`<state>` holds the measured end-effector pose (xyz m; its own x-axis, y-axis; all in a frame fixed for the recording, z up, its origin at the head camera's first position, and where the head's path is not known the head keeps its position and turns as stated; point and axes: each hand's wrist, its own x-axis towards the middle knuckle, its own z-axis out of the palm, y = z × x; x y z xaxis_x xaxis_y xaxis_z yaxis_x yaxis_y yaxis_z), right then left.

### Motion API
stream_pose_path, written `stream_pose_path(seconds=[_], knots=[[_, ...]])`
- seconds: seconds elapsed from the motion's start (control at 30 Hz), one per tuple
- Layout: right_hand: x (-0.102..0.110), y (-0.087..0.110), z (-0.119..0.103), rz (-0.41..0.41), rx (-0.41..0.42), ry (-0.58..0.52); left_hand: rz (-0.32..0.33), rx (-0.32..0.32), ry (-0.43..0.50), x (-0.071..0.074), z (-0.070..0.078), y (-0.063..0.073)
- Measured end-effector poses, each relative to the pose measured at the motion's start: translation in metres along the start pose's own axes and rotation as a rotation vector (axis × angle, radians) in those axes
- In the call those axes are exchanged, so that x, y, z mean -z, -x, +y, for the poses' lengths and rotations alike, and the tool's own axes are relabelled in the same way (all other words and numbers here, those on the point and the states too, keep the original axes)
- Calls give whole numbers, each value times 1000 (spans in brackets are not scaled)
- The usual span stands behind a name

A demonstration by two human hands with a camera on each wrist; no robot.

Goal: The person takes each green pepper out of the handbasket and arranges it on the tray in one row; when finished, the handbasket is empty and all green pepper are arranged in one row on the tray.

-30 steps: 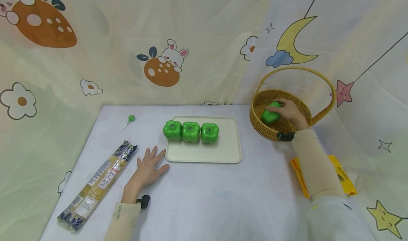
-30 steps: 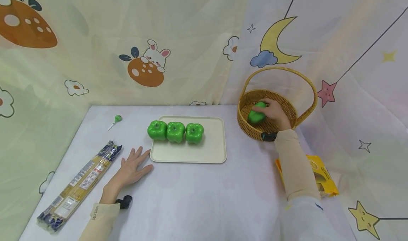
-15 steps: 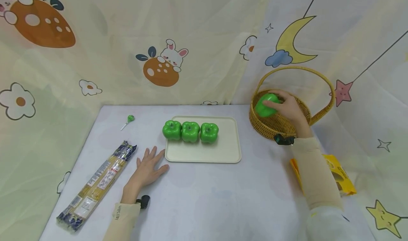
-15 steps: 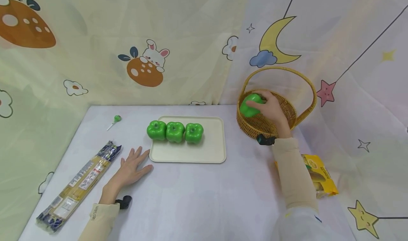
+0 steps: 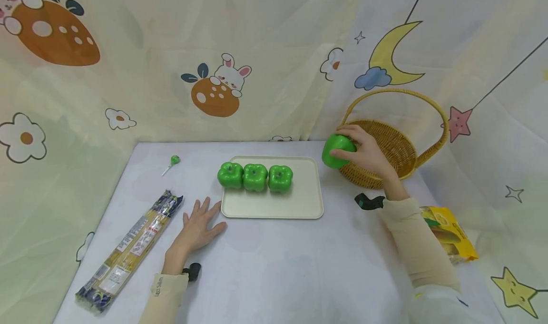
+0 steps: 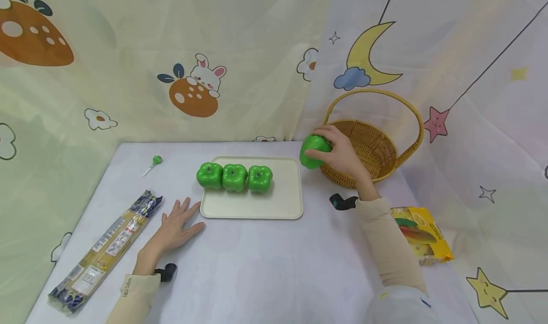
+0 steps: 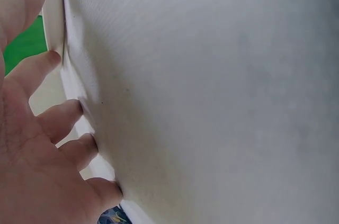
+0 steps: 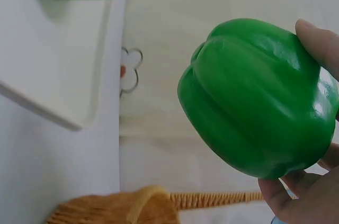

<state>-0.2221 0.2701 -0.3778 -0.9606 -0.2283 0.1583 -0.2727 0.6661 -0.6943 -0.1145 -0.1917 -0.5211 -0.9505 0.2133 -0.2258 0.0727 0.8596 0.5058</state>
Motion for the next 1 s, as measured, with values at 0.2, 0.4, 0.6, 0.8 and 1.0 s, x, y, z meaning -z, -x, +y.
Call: stream_pose_path(seconds=[0.2, 0.4, 0.6, 0.8, 1.0], knots=[[-18, 3, -5, -3, 92, 67, -2, 0, -5, 0, 0, 0], [-35, 6, -4, -27, 110, 92, -7, 4, 4, 1, 1, 0], [-53, 10, -2, -59, 107, 76, -1, -1, 0, 1, 1, 1], [-71, 15, 0, -69, 110, 56, 1, -3, 1, 0, 1, 1], [-93, 19, 5, -75, 141, 78, -3, 7, 7, 0, 1, 1]])
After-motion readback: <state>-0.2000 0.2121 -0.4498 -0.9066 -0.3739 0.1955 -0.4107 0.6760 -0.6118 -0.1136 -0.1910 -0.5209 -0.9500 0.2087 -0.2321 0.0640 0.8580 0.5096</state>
